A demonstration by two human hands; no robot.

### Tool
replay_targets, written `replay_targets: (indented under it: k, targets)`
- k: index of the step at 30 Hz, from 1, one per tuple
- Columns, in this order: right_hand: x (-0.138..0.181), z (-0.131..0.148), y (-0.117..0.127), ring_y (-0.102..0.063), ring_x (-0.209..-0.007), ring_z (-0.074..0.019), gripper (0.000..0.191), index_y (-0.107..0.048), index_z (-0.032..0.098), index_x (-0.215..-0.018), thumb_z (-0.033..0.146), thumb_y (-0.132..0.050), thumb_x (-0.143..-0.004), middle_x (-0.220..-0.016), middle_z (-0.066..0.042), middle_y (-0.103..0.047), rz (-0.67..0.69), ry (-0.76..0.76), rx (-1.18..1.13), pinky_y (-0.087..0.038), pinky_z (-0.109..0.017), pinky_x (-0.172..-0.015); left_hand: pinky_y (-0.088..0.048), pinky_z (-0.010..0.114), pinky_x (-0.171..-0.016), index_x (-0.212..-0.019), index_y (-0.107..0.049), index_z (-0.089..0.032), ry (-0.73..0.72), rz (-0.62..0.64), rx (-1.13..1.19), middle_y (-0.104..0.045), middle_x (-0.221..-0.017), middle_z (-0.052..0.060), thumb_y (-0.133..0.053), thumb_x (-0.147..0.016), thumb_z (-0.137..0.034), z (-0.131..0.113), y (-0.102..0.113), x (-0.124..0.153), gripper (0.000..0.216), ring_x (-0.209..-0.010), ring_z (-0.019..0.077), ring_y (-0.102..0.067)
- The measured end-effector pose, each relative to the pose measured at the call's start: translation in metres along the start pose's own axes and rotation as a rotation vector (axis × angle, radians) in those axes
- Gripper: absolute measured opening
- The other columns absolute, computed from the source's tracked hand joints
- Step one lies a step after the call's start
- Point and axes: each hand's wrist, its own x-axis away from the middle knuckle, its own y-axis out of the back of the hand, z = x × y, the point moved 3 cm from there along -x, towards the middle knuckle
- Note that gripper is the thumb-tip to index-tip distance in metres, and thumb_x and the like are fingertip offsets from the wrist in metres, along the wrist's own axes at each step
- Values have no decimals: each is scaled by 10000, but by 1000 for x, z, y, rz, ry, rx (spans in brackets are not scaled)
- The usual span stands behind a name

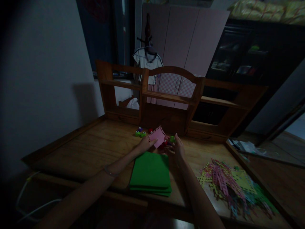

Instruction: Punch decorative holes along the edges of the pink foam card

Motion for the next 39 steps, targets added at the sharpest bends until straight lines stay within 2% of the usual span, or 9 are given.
replay_targets:
  k: [10,17,22,26,31,39]
  targets:
    - [2,1,1,-674,-845,-259,415,-651,222,-870,598,-477,-846,-956,-67,-701,19,-46,-93,-576,-349,-594,-514,300,-766,-1044,-640,-74,-16,-17,-52,-693,-886,103,-553,-818,-274,-5,2,0,315,-847,213,-634]
    - [-2,1,4,-664,-903,-263,406,-638,231,-885,601,-475,-849,-985,-59,-696,26,-13,-129,-572,-325,-561,-508,297,-770,-1038,-641,-77,-30,-12,-72,-691,-926,107,-545,-826,-296,-4,2,0,320,-864,210,-632]
    - [-6,1,9,-630,-1005,-231,373,-618,235,-809,572,-470,-869,-977,-36,-698,36,4,-163,-575,-298,-678,-507,296,-784,-1045,-641,-98,-26,-16,-38,-685,-983,105,-549,-828,-318,-2,1,1,323,-897,209,-629]
    - [-7,1,10,-629,-1008,-232,382,-614,227,-807,572,-465,-873,-967,-45,-699,30,-13,-171,-577,-297,-687,-510,302,-773,-1049,-635,-95,-20,-35,-16,-677,-1005,112,-559,-825,-344,0,-1,0,344,-878,204,-629]
    - [-6,1,8,-622,-1023,-231,377,-602,223,-773,563,-473,-873,-996,-47,-693,35,-20,-184,-583,-291,-663,-502,295,-746,-1026,-643,-93,22,-53,-15,-681,-939,108,-567,-825,-363,3,-1,0,346,-823,198,-624]
    - [-7,0,9,-601,-1061,-229,395,-602,230,-787,593,-469,-864,-1028,-60,-684,37,-10,-163,-580,-289,-701,-483,265,-688,-984,-646,-89,7,-36,-39,-671,-881,92,-541,-838,-397,9,-3,-2,356,-762,176,-604]
